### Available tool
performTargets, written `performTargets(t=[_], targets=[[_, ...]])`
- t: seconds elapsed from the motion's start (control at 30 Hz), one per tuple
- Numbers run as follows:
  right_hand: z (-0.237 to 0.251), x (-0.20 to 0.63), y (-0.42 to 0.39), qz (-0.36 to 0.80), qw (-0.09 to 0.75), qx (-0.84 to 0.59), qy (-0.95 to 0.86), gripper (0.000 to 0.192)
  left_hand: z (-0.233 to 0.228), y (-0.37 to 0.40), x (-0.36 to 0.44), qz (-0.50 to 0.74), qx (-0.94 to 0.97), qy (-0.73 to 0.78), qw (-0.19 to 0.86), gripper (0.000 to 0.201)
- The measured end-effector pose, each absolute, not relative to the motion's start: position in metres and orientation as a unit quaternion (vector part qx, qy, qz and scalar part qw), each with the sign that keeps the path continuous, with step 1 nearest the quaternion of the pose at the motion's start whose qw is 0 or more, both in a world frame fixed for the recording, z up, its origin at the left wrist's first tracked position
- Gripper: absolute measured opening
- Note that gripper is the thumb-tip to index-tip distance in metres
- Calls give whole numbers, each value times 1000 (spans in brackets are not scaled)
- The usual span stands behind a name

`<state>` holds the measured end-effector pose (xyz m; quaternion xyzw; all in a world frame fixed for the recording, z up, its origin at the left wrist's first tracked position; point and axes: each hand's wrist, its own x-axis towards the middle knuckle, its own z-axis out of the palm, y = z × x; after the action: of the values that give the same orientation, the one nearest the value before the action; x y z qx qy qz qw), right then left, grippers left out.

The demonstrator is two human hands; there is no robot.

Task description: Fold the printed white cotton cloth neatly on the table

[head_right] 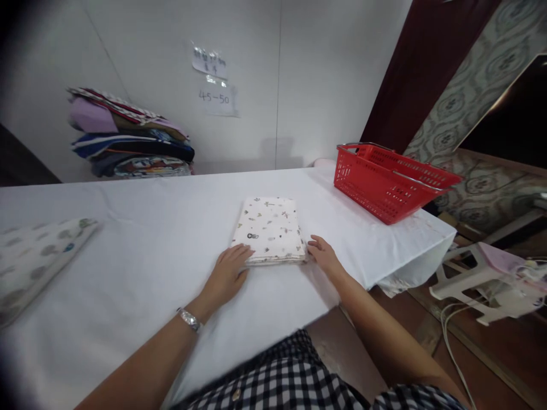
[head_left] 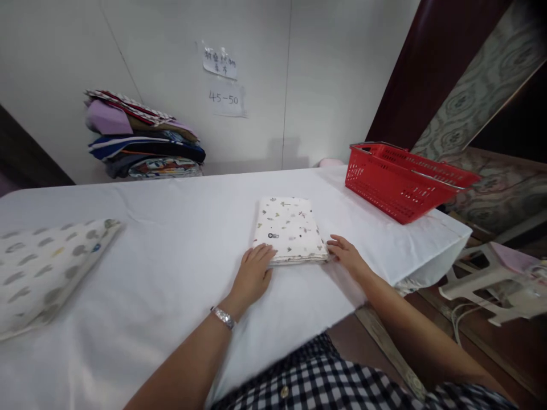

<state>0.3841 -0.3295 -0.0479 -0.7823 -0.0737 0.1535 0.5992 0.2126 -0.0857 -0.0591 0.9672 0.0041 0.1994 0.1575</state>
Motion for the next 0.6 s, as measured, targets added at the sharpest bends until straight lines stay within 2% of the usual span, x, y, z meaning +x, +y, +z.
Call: performTargets(t=[0.13, 0.3, 0.4, 0.5, 0.6], targets=[[-60, 371, -330, 124, 593, -786, -126, 60, -59, -84, 216, 205, 969, 59, 128, 46], [-67, 358, -310, 77, 544, -813, -192, 61, -59, -73, 226, 179, 974, 74, 120, 46], [-70, 340, -298, 100, 530, -815, -212, 63, -54, -51, 222, 186, 971, 93, 115, 46], [-72, 323, -294, 170, 520, -780, -304, 53, -46, -12, 200, 204, 968, 103, 106, 45], [-64, 326, -293, 163, 508, -767, -357, 39, -43, 27, 167, 221, 959, 139, 111, 46]])
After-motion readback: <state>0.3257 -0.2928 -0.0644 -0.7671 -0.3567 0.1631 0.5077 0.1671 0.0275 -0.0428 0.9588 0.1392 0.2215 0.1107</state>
